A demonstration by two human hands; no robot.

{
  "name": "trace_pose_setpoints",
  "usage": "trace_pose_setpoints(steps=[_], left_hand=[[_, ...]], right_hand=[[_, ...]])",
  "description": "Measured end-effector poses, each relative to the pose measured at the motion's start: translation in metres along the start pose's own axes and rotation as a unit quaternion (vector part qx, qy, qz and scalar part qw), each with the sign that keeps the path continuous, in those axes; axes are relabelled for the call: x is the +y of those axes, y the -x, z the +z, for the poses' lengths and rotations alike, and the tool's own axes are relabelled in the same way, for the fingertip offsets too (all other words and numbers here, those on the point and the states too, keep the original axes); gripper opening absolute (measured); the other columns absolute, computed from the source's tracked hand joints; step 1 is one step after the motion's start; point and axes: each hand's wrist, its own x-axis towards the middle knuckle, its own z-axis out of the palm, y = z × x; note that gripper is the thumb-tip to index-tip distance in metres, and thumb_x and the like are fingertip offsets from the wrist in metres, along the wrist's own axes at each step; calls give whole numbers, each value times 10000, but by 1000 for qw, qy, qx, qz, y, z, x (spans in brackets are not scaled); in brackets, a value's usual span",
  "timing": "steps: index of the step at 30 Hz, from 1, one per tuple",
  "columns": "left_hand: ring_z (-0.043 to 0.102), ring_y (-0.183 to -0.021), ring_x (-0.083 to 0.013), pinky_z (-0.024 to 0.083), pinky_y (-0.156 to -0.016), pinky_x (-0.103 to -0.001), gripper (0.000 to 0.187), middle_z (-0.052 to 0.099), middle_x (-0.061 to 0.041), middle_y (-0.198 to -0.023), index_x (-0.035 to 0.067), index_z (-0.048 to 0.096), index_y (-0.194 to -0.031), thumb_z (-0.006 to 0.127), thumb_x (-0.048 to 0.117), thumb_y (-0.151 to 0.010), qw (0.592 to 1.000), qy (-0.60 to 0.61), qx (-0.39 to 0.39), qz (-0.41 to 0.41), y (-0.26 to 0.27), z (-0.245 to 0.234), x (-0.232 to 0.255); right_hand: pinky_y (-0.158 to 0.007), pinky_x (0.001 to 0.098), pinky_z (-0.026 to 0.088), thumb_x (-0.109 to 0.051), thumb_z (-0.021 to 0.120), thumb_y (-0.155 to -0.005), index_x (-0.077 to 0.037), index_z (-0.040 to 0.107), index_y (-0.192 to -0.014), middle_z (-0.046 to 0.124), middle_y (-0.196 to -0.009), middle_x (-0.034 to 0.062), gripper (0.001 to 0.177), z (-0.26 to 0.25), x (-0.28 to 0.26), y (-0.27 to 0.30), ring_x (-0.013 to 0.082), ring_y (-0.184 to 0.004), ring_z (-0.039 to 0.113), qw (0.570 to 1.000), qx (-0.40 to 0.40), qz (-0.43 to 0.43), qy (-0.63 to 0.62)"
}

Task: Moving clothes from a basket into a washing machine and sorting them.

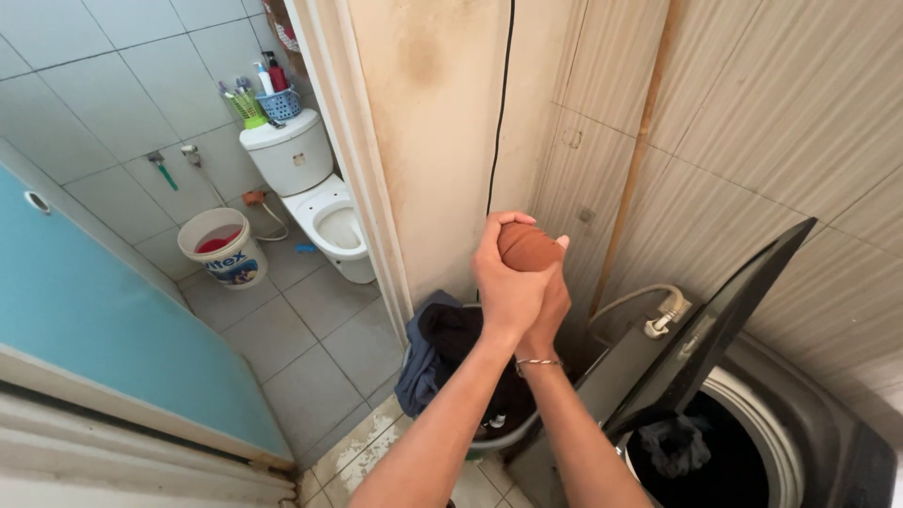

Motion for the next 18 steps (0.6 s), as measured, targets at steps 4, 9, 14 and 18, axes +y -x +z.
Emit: trace_pose_setpoints(steps=[4, 9, 14, 18], left_hand=[[627, -854, -154, 555, -830, -317, 420, 643, -42, -899, 86, 602, -1056, 901, 124, -764, 1000, 23, -4, -4, 5, 6, -1], [656, -901, -156, 567, -843, -322, 444, 662, -51, -957, 78, 612, -1071, 906, 109, -739, 1000, 20, 4, 8, -1, 15, -9], [684, -906, -151, 579, -847, -299, 537, 718, -54, -964, 46, 645, -1128, 952, 198, -714, 1000, 21, -7, -13, -18, 5, -33], [714, -931, -141, 589, -866, -291, 553, 745, -52, -1006, 52, 658, -1193, 933, 246, -755, 1000, -24, 14, -6, -30, -21, -53]], right_hand=[[-800, 429, 550, -291, 600, -1019, -95, 603, -1255, 739, -1041, 122, 307, -15, -8, -10, 325, -980, 720, 999, -27, 10, 43], [-882, 456, 529, -218, 658, -986, -95, 615, -1265, 678, -1224, 171, 308, -29, -1, -26, 387, -1130, 658, 991, -4, -103, 86], [-884, 435, 526, -125, 860, -688, -59, 597, -1236, 671, -1200, 176, 611, -52, -21, -39, 385, -1103, 644, 992, -73, -31, 95], [-903, 358, 559, -60, 806, -708, -94, 660, -1264, 747, -1155, 118, 576, -74, -14, -39, 252, -1063, 731, 985, -168, 28, 38]])
